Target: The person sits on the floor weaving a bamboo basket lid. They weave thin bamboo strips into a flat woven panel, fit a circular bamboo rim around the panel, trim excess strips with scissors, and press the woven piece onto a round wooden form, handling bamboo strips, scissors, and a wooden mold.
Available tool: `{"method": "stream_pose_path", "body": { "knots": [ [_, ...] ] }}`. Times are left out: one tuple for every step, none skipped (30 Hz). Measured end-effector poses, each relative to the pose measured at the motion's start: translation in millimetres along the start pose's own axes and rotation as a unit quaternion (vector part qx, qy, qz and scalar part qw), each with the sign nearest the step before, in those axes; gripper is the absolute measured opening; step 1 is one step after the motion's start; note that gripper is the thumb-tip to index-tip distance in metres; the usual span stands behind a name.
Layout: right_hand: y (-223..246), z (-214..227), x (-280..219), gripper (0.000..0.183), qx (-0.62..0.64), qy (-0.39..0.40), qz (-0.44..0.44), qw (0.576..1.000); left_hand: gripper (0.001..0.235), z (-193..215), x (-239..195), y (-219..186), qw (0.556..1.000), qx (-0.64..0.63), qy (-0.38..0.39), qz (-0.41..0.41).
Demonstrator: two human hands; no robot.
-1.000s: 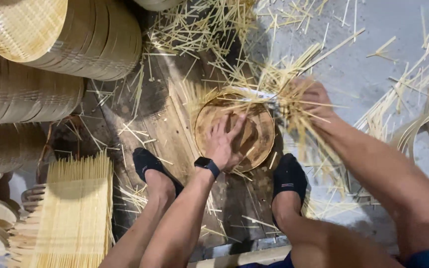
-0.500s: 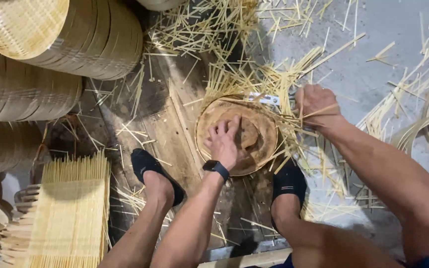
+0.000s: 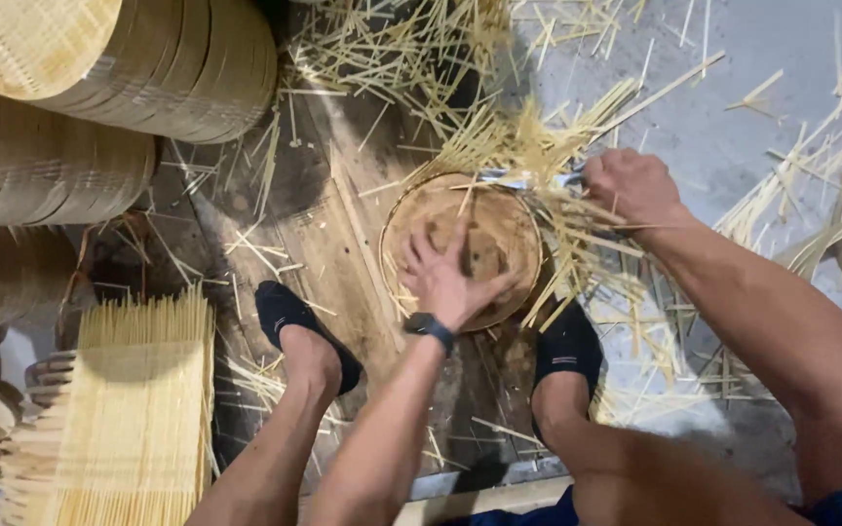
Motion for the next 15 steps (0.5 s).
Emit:
{"method": "stream_pose_path", "body": {
  "knots": [
    [4.5, 8.5, 2.7, 0.033, -0.016, -0.009, 0.021, 1.0, 0.105, -1.3, 0.2, 1.9, 0.999, 0.001, -0.054, 0.008],
    [8.8, 17.0, 5.4, 0.037, -0.032, -0.018, 0.041, 0.998, 0.093, -2.8, -0.3, 3.7, 0.994, 0.002, -0.107, 0.017],
    [14.4, 15.9, 12.7, 0.037, -0.033, -0.02, 0.042, 0.998, 0.093, 3.9, 2.0, -0.1, 0.994, 0.001, -0.11, 0.017],
    [20.4, 30.9, 17.6, 0.033, -0.034, -0.108, 0.046, 0.993, 0.087, -1.0, 6.9, -10.0, 0.998, 0.008, -0.058, -0.012],
    [29.7, 40.0, 9.9, 0.03, -0.03, -0.186, 0.048, 0.981, 0.081, -9.7, 0.8, -18.0, 0.999, 0.015, 0.004, -0.038],
    [27.9, 42.8, 6.3, 0.03, -0.027, -0.179, 0.047, 0.982, 0.081, -12.7, -2.9, -13.2, 0.999, 0.015, 0.01, -0.035],
    [17.9, 24.5, 15.5, 0.03, -0.008, -0.051, 0.017, 0.999, 0.08, -12.0, 0.2, -12.5, 0.998, 0.019, 0.008, -0.055],
    [8.8, 6.0, 17.8, 0.032, 0.011, 0.079, -0.013, 0.997, 0.079, -10.6, 3.2, -11.9, 0.997, 0.023, 0.005, -0.074],
    [-4.0, 0.5, 15.0, 0.032, 0.009, 0.074, -0.014, 0.997, 0.079, -4.8, 6.7, -7.9, 0.997, 0.023, 0.0, -0.076],
    [-14.5, -4.5, 12.4, 0.028, 0.039, 0.067, -0.006, 0.997, 0.079, -4.1, 8.8, -13.0, 0.991, 0.028, 0.019, -0.127],
    [-19.1, -14.9, 1.3, 0.024, 0.074, 0.071, 0.004, 0.995, 0.08, -6.2, -0.3, -14.4, 0.984, 0.031, 0.046, -0.171],
    [-13.1, -17.5, -0.9, 0.024, 0.076, 0.076, 0.006, 0.994, 0.08, -1.6, -2.8, -17.2, 0.984, 0.031, 0.05, -0.166],
    [-7.6, -9.0, 1.4, 0.025, 0.018, 0.026, 0.018, 0.999, 0.081, 2.2, -1.6, -21.1, 0.983, 0.037, 0.063, -0.167],
    [-1.7, -0.2, 2.6, 0.027, -0.04, -0.024, 0.03, 0.998, 0.082, 6.0, -0.3, -25.7, 0.982, 0.043, 0.075, -0.168],
    [3.1, -5.0, 6.7, 0.027, -0.041, -0.028, 0.027, 0.998, 0.082, 2.8, 4.8, -20.6, 0.981, 0.044, 0.073, -0.172]
  ]
}}
Point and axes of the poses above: each hand's wrist, its own x-axis towards the middle knuckle, its own z-axis out of the back of the hand, y = z × x, the point moved 10 cm from there along x, towards the middle knuckle, and after that the axes turned 4 degrees about -z, right-handed, at the moved point
